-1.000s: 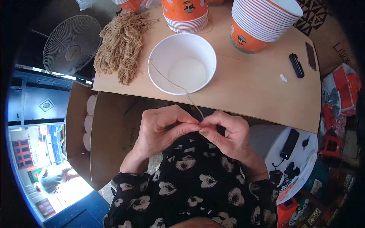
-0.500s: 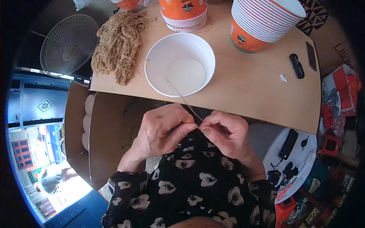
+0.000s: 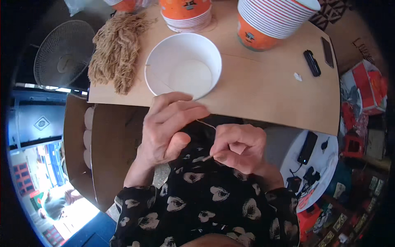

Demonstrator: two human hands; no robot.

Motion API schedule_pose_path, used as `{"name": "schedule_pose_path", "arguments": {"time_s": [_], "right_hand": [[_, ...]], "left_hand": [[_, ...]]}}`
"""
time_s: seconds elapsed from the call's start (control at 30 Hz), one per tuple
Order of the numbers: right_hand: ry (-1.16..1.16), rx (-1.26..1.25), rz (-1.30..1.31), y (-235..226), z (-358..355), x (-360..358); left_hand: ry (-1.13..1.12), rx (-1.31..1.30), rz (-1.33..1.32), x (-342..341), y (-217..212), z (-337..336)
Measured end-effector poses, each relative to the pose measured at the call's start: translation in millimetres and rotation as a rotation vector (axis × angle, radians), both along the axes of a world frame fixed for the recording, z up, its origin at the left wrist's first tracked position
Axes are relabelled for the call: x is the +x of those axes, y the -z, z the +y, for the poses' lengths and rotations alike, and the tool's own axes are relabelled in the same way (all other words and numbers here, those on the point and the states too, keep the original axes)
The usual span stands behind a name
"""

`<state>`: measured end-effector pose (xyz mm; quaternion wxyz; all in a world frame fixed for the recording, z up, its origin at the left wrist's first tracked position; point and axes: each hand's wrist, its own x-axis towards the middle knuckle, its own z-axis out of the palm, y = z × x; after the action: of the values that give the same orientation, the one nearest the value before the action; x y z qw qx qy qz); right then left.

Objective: The person is tying strings to paper buckets to create handles.

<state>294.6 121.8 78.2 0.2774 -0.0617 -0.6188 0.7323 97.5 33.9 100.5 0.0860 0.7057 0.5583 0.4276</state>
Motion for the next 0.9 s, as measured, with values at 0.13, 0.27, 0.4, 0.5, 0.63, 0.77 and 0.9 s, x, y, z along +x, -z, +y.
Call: {"name": "schedule_pose_path", "arguments": {"time_s": [0.13,0.27,0.4,0.5,0.63,0.77,0.9], "right_hand": [[0.233,-0.165,0.195,19.5,2.9,-7.3],[0.696,-0.174,0.04,51.6,16.6,-18.5],[0.812,-0.074,0.121,60.5,30.6,-30.2],[0.841,0.115,0.054,60.6,37.2,-32.0],[0.792,0.141,0.011,52.1,39.6,-37.9],[0.74,0.12,0.055,54.7,38.5,-52.3],[0.722,0.167,0.008,55.2,36.1,-56.7]], "left_hand": [[0.046,-0.11,0.172,-3.2,-0.1,2.1],[-0.374,-0.025,0.093,10.6,9.7,10.4],[-0.369,0.05,0.412,23.2,7.5,47.1],[-0.389,-0.08,0.34,13.0,24.3,46.2],[-0.336,-0.199,0.078,4.9,13.0,36.9],[-0.347,-0.234,-0.061,0.9,14.0,31.4],[-0.344,-0.18,-0.004,-3.9,17.6,29.1]]}}
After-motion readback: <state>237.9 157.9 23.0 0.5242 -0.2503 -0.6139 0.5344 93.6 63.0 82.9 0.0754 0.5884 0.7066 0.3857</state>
